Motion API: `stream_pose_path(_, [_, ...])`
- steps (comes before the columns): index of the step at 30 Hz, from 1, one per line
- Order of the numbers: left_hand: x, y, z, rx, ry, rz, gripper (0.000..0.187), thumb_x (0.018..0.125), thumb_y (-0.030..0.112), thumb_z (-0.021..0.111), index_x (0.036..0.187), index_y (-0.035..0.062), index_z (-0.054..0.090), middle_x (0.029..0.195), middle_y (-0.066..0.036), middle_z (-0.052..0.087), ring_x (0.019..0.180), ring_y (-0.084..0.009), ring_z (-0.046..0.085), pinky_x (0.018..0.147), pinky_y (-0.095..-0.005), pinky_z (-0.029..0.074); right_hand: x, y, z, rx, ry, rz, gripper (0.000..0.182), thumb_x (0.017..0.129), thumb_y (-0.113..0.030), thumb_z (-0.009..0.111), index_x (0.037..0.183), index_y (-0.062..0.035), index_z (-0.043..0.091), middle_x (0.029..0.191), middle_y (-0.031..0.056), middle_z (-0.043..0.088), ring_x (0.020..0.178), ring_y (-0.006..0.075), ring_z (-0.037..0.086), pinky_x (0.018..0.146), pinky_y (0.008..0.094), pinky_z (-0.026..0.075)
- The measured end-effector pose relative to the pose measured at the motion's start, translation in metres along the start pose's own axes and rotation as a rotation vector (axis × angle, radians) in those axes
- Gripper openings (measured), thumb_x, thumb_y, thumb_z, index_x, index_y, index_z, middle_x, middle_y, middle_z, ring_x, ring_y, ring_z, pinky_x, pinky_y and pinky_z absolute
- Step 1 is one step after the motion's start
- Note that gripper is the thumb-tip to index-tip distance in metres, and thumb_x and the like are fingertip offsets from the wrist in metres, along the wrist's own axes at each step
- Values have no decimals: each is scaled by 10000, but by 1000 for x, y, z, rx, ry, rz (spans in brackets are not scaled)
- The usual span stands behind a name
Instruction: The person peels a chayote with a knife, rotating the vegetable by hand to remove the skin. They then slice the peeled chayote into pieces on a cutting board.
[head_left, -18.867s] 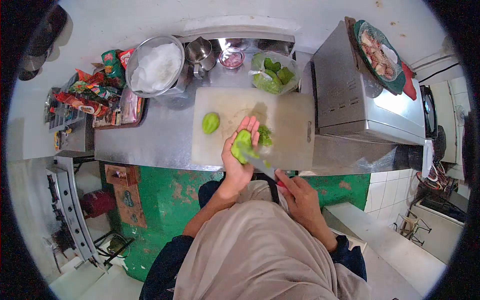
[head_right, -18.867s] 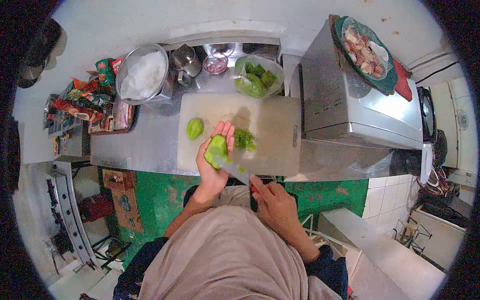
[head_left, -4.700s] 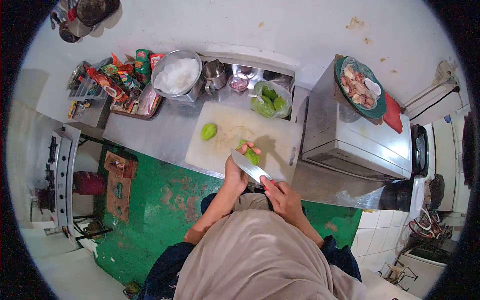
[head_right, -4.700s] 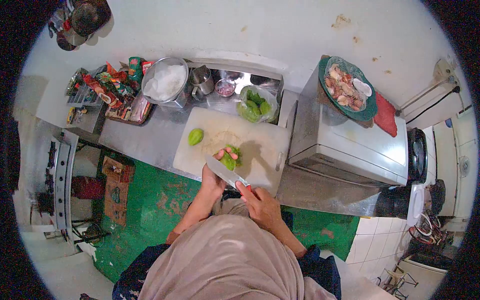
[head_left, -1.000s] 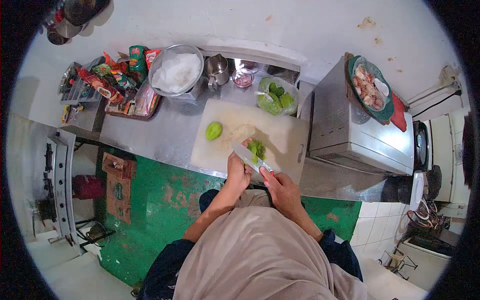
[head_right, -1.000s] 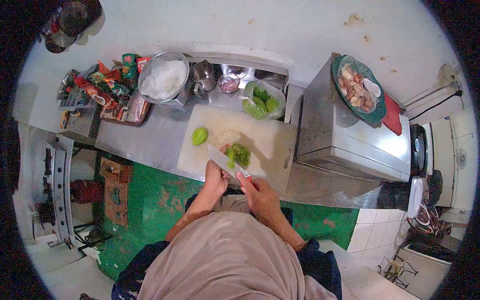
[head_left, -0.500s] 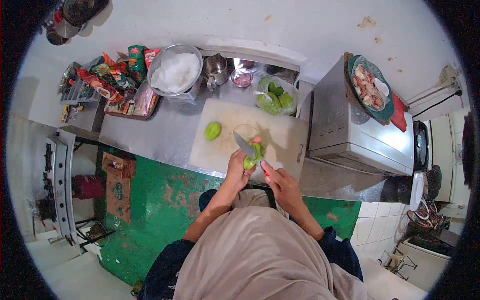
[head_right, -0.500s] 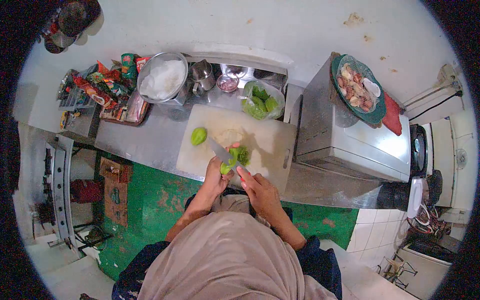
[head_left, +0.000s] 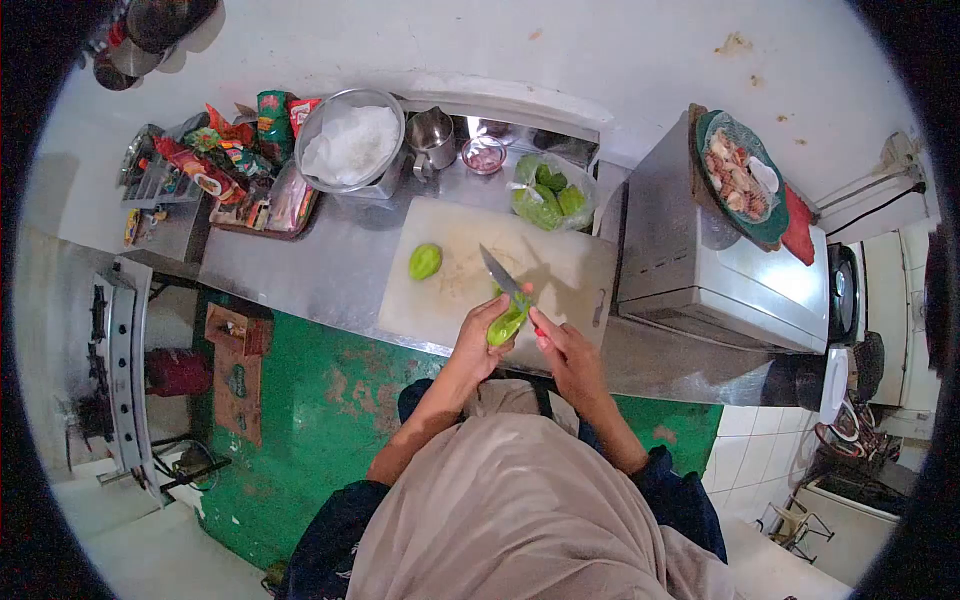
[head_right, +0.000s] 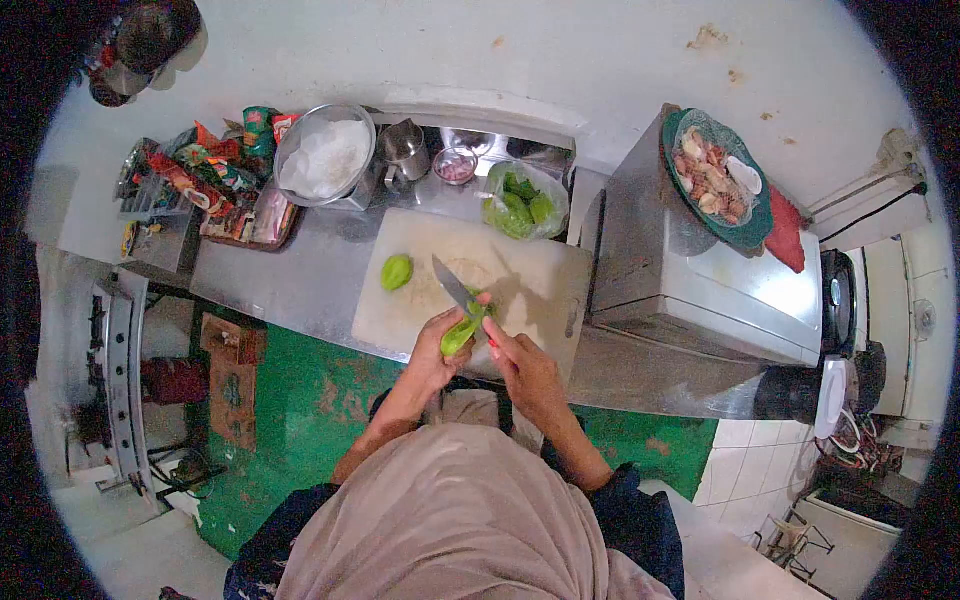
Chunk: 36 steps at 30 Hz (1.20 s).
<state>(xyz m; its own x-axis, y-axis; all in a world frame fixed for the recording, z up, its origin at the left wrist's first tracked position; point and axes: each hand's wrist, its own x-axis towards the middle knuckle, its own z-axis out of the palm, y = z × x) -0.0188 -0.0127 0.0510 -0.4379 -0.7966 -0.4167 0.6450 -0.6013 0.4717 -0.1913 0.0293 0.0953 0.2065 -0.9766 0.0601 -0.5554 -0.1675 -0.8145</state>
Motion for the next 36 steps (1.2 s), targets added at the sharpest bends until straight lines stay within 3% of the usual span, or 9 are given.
stream_pose_path(1, [1,-1,0,-5,16,-8,367,964,280,504,1249,54,554,753,17,532,442,-30,364,341,-168,245,1,6,1,18,17,-6,416,940,-159,531,1353,-198,506,848,109,602,647,249,573,621,356,476])
stream_pose_path(4, [4,-3,2,-21,50,0,356,963,304,514,1231,73,549,737,11,531,438,-33,371,339,-173,243,3,10,0,601,-89,475,417,942,-160,536,1357,-170,502,904,73,632,666,181,565,637,341,481])
stream_pose_path(7, [4,-1,4,-29,79,49,311,964,294,515,1191,85,547,757,0,546,438,-38,386,337,-176,248,0,17,-1,669,-124,515,417,945,-176,539,1360,-158,501,962,48,649,699,118,548,640,330,483])
stream_pose_path(10, [4,-2,0,-14,124,69,274,966,283,511,1157,89,545,803,-12,570,463,-48,425,338,-176,273,-8,19,5,306,25,35,417,940,-183,546,1356,-181,507,897,68,633,680,161,565,624,334,481])
stream_pose_path(13, [3,-1,1,2,152,109,258,970,275,505,1144,89,547,839,-19,586,519,-57,483,360,-175,327,-14,8,-9,-31,-103,23,424,924,-181,566,1344,-206,515,841,90,607,694,235,593,628,362,495])
stream_pose_path(16, [5,-3,0,-20,201,135,253,971,266,500,1138,86,559,867,-21,601,598,-63,546,412,-178,397,-21,12,-9,-89,-75,-72,430,906,-183,583,1329,-235,523,811,106,585,732,293,603,644,396,506])
stream_pose_path(24, [2,2,4,51,166,163,266,962,221,502,1121,31,599,924,-30,636,769,-90,630,529,-201,502,-24,9,-16,-251,-49,-156,462,868,-127,615,1315,-209,535,857,107,610,727,280,606,618,381,496])
stream_pose_path(30, [5,2,7,18,263,150,266,957,218,508,1097,19,615,861,-19,642,657,-66,612,457,-184,462,-23,10,-18,-238,-65,-147,466,866,-166,625,1316,-240,531,868,94,612,746,272,612,624,388,513])
stream_pose_path(36, [4,4,2,-14,165,129,263,954,219,518,1081,13,621,826,-10,634,605,-58,597,414,-180,435,-23,12,-20,-246,-95,-154,467,866,-184,630,1316,-258,530,929,95,635,788,264,627,641,385,526])
